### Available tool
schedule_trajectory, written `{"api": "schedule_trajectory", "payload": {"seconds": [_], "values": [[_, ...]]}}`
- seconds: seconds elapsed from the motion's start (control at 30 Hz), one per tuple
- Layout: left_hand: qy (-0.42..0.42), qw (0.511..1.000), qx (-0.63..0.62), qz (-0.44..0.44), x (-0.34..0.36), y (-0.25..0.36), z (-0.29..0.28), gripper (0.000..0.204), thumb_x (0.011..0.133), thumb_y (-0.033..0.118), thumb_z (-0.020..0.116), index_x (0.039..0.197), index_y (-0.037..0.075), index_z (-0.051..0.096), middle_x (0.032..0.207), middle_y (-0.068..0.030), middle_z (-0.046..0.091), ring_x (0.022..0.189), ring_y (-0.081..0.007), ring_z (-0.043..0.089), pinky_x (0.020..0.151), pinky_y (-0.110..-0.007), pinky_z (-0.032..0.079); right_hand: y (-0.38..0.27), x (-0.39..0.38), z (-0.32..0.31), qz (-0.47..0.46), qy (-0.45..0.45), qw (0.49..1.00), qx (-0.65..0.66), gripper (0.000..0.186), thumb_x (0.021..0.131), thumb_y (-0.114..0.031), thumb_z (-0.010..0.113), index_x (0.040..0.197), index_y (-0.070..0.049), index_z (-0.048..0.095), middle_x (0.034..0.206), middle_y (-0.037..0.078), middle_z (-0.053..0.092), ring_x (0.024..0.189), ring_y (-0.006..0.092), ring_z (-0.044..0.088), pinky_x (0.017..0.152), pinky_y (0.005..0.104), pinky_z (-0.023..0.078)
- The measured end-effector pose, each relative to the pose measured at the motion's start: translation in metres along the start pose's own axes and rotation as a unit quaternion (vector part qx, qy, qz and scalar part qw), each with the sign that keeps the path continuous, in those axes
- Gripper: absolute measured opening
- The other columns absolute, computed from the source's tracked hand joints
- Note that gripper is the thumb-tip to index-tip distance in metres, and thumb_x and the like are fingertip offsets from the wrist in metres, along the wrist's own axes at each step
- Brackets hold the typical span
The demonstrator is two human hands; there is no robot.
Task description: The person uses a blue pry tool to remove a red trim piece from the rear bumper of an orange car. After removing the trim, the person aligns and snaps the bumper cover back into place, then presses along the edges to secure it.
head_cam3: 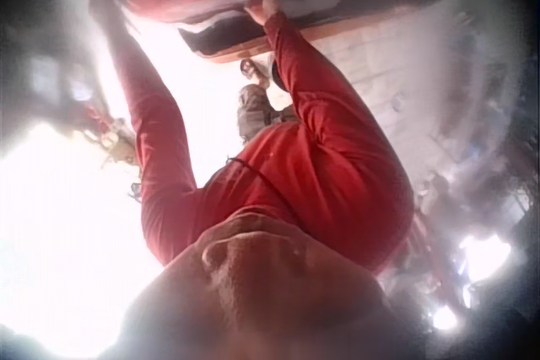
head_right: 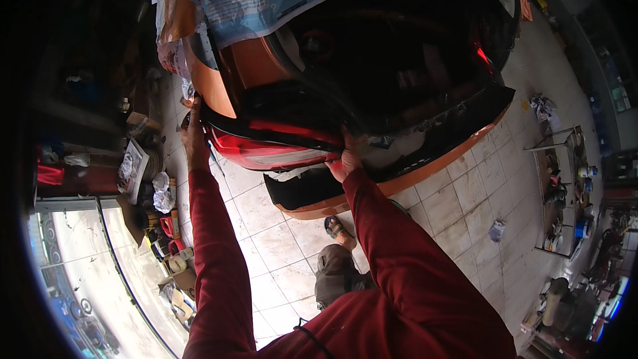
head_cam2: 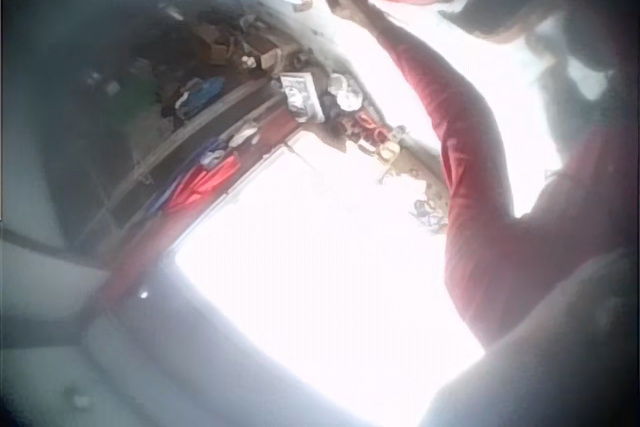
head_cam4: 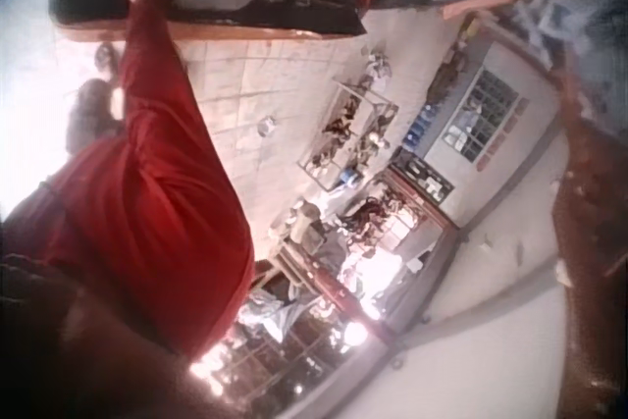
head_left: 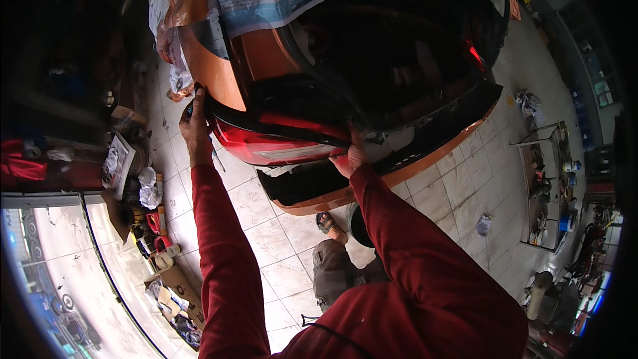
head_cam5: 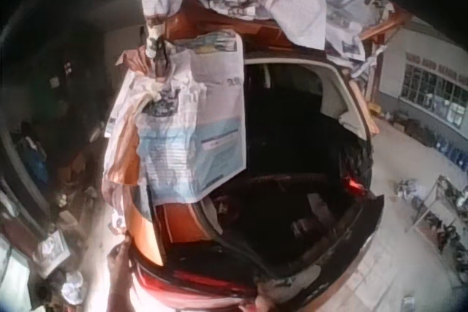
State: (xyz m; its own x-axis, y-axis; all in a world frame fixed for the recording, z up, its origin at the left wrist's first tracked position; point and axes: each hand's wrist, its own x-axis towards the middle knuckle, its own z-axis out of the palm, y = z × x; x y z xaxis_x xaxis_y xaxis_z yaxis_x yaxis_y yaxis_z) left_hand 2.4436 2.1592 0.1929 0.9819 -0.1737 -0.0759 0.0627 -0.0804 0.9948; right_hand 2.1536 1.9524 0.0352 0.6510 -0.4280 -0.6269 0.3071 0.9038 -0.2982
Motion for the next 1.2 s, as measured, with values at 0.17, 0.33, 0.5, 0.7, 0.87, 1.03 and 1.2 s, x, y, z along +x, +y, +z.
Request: {"api": "schedule_trajectory", "payload": {"seconds": [0.17,0.33,0.5,0.7,0.87,1.03,1.2], "values": [[-0.068,0.997,0.01,-0.019,-0.001,0.015,-0.001,0.059,0.085,0.061,0.077,0.097,0.004,0.068,0.077,0.0027,0.059,0.066,-0.0059,0.053,0.055,-0.022,0.043,0.001,0.008,-0.007,-0.011,0.01,1.0,0.009,0.047,0.084,-0.05,0.083,0.12,-0.023,0.07,0.12,-0.005,0.072,0.115,0.0148,0.06,0.106,0.0434,0.041],[-0.094,0.995,-0.04,-0.001,0.01,0.005,-0.011,0.066,0.087,0.059,0.075,0.116,0.0,0.069,0.101,-0.0017,0.065,0.089,-0.0104,0.058,0.069,-0.025,0.047,0.005,-0.017,0.012,-0.029,-0.007,1.0,0.001,0.038,0.085,-0.049,0.083,0.111,-0.025,0.07,0.106,-0.008,0.073,0.095,0.0101,0.062,0.094,0.0381,0.045],[-0.126,0.987,-0.09,-0.032,0.011,0.005,-0.006,0.059,0.094,0.047,0.072,0.13,0.0,0.067,0.118,-0.0038,0.068,0.104,-0.013,0.061,0.095,-0.027,0.045,-0.007,-0.023,0.017,-0.021,-0.03,0.999,-0.015,0.039,0.087,-0.051,0.082,0.113,-0.025,0.07,0.102,-0.006,0.073,0.09,0.0093,0.063,0.087,0.0379,0.048],[-0.135,0.986,-0.094,-0.029,0.017,0.002,-0.007,0.057,0.096,0.046,0.069,0.134,0.004,0.066,0.126,-0.0044,0.067,0.112,-0.0141,0.061,0.097,-0.027,0.045,-0.01,-0.003,0.009,-0.108,-0.05,0.993,0.023,0.048,0.089,-0.053,0.078,0.122,-0.02,0.068,0.104,-0.005,0.074,0.085,0.0087,0.067,0.067,0.028,0.049],[-0.134,0.987,-0.065,-0.067,0.042,-0.005,-0.022,0.058,0.094,0.052,0.069,0.129,0.005,0.068,0.109,0.0005,0.067,0.094,-0.0076,0.058,0.079,-0.022,0.043,0.004,0.005,0.01,-0.123,-0.038,0.991,0.031,0.041,0.093,-0.048,0.077,0.12,-0.018,0.068,0.104,-0.006,0.074,0.082,0.0066,0.066,0.057,0.0237,0.043],[-0.153,0.984,-0.052,-0.077,0.027,-0.013,-0.022,0.059,0.091,0.056,0.07,0.126,0.008,0.067,0.1,0.003,0.066,0.082,-0.0059,0.057,0.066,-0.023,0.043,0.002,0.005,-0.03,-0.099,-0.054,0.994,-0.002,0.038,0.097,-0.041,0.075,0.124,-0.015,0.068,0.11,-0.003,0.074,0.091,0.009,0.069,0.068,0.026,0.053],[-0.173,0.979,-0.072,-0.085,0.001,-0.038,-0.045,0.063,0.093,0.053,0.07,0.135,0.006,0.062,0.116,-0.0021,0.068,0.104,-0.016,0.062,0.09,-0.034,0.05,0.016,-0.023,-0.029,-0.152,-0.041,0.987,0.019,0.045,0.1,-0.036,0.071,0.134,-0.008,0.063,0.128,0.004,0.07,0.115,0.0155,0.067,0.101,0.0347,0.055]]}}
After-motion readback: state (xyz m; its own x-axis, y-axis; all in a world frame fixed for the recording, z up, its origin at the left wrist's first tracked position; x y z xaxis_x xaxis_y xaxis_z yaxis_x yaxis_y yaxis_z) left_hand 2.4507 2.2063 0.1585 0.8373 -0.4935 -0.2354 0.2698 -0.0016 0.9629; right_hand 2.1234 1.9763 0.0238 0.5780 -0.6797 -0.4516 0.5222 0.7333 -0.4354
